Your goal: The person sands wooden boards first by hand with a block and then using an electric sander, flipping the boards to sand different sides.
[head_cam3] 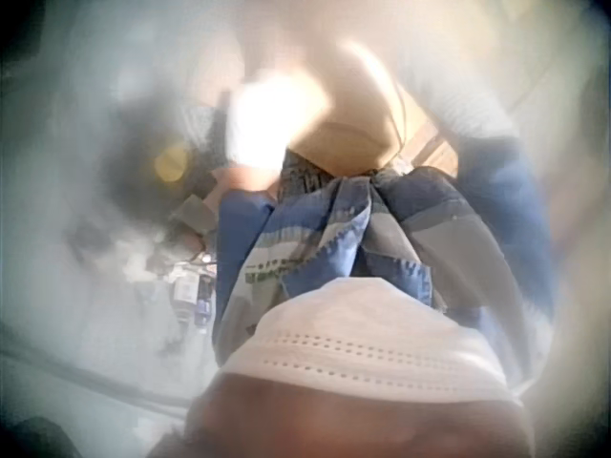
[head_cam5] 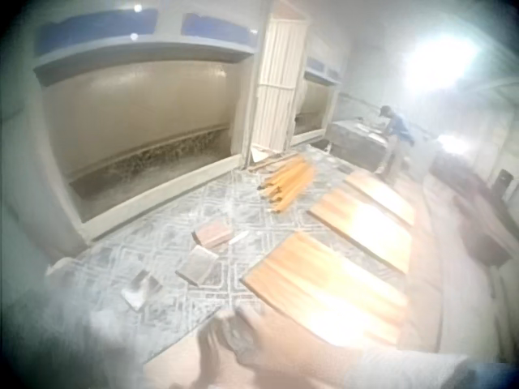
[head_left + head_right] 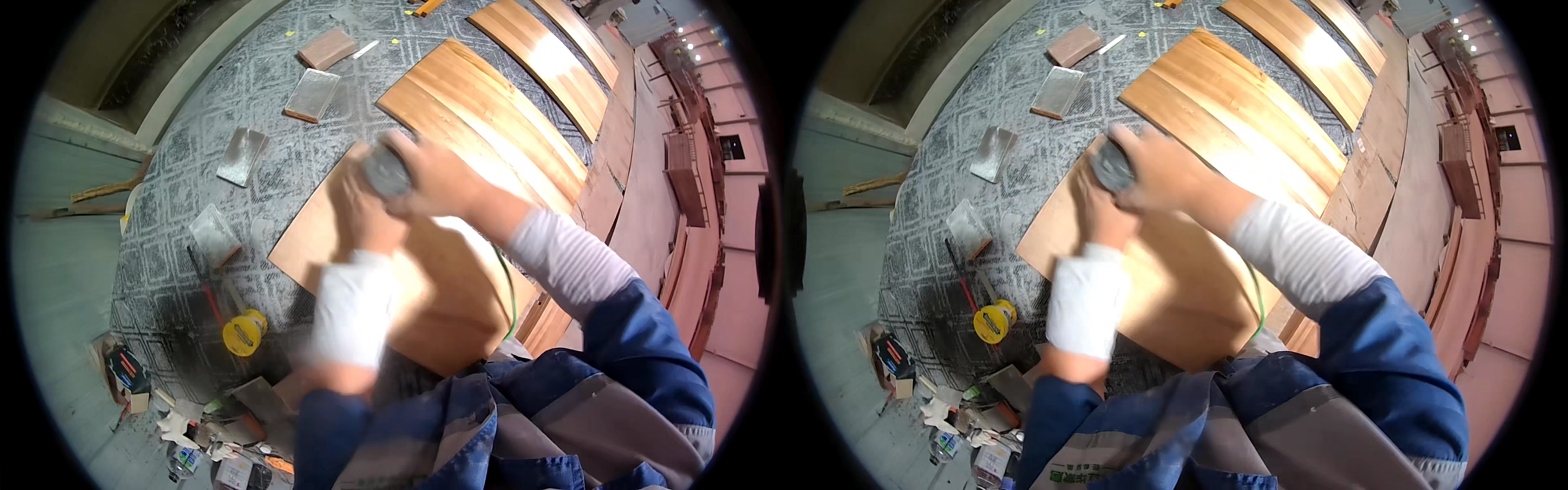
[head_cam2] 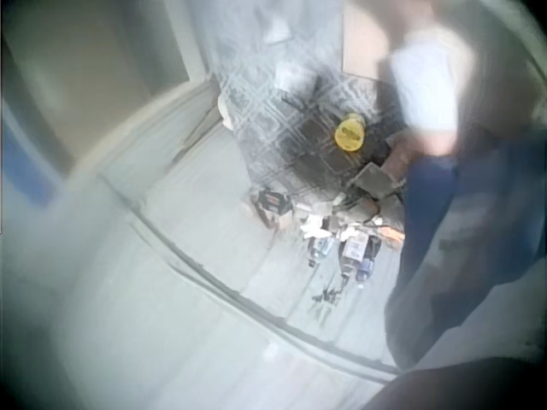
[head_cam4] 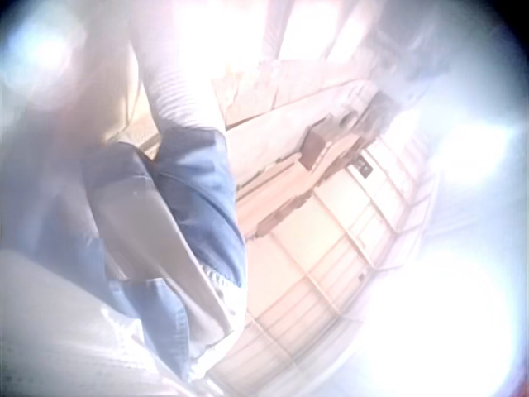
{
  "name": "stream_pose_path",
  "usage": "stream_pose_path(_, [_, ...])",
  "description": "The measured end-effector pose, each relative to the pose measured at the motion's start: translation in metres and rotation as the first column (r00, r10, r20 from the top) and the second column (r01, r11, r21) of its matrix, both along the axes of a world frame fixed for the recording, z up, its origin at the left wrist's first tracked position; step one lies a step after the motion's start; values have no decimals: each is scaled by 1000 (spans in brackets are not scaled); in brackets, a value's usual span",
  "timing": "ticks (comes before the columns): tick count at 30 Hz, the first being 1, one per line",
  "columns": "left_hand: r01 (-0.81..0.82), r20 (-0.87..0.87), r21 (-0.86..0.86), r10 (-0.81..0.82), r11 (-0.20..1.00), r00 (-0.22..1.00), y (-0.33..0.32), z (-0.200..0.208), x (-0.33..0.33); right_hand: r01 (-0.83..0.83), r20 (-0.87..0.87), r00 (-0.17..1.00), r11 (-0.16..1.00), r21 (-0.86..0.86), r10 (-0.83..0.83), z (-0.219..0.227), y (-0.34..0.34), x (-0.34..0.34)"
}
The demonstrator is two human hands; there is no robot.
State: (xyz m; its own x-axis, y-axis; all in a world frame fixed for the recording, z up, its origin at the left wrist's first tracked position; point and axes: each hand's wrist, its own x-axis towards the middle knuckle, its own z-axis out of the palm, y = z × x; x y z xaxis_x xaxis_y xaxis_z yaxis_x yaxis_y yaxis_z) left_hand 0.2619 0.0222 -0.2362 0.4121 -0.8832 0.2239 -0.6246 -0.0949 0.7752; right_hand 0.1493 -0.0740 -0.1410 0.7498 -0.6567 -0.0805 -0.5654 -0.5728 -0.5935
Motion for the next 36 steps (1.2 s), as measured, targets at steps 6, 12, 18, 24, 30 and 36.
stream_pose_path(6, [16,-4,-51,-16,999,1000,29,-8,-34,77,-122,991,989,123,-62,19,39,-29])
stream_pose_path(12, [-26,-372,-58,3,998,928,-59,-15,34,2,-69,998,1000,20,-1,19,-43,37])
stream_pose_path(18, [48,-385,280,66,959,921,73,-1,-86,22,-130,991,985,174,1,22,66,-89])
stream_pose_path(24, [343,-355,-16,-326,939,876,138,19,-189,167,-188,973,971,171,-134,35,154,-206])
stream_pose_path(30, [-52,-504,-93,-2,994,864,42,-18,-38,-14,-11,1000,994,110,15,19,59,-31])
stream_pose_path(36, [-122,-187,89,137,988,973,135,1,-81,-49,35,998,991,126,45,22,135,-67])
